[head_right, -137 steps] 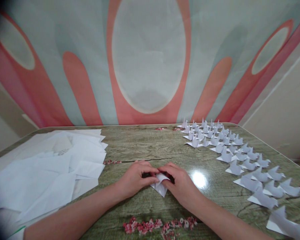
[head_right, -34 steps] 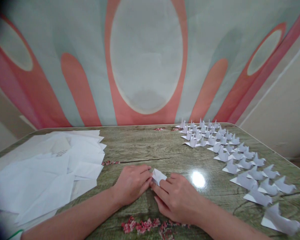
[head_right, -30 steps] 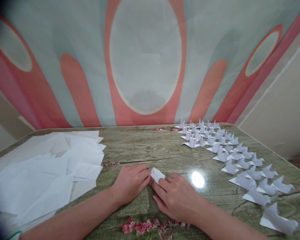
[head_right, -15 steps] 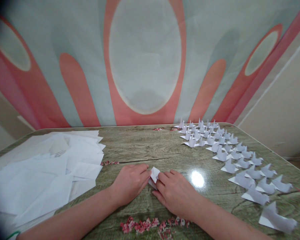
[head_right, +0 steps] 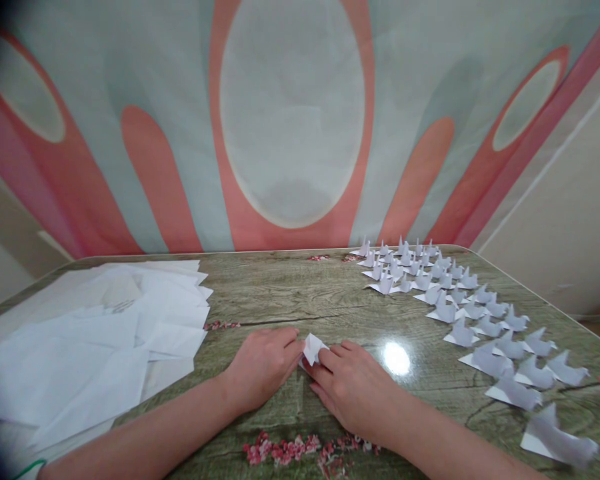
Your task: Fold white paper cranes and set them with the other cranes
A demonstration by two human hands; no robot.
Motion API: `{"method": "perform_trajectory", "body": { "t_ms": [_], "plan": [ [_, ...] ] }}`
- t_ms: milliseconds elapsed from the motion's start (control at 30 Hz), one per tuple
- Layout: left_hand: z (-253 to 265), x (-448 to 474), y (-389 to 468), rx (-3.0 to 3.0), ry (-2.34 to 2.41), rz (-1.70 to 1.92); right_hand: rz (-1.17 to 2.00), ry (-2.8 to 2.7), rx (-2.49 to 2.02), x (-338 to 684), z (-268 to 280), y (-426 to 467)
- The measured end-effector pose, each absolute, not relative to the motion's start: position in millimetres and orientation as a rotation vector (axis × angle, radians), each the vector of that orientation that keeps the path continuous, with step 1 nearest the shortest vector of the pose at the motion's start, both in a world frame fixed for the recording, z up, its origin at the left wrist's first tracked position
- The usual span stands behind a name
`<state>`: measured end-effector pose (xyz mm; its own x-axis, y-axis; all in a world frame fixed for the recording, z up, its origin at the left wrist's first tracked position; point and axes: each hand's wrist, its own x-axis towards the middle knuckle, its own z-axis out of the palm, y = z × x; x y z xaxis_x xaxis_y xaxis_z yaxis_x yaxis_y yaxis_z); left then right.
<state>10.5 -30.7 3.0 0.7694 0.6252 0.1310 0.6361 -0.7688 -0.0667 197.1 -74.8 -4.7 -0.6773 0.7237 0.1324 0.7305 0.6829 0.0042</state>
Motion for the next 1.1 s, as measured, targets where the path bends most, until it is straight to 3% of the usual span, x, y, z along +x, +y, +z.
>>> {"method": "perform_trajectory", "body": {
  "t_ms": [300,500,633,1100],
  "plan": [
    [5,12,-32,-2.854,-1.013,-0.143,-0.144,-2.804,-1.222,198,5,-87],
    [5,11,-33,-2.863,-1.002,-0.159,0.022,-2.577,-1.070,200,9,-84],
    [3,11,-33,-2.858,-0.986,-0.175,-0.116,-2.308,-1.088,197,-5,-73],
    [1,10,-36,-2.783,-0.929,-0.255,-0.328,-2.381,-1.038,190,-17,-63]
  ]
}}
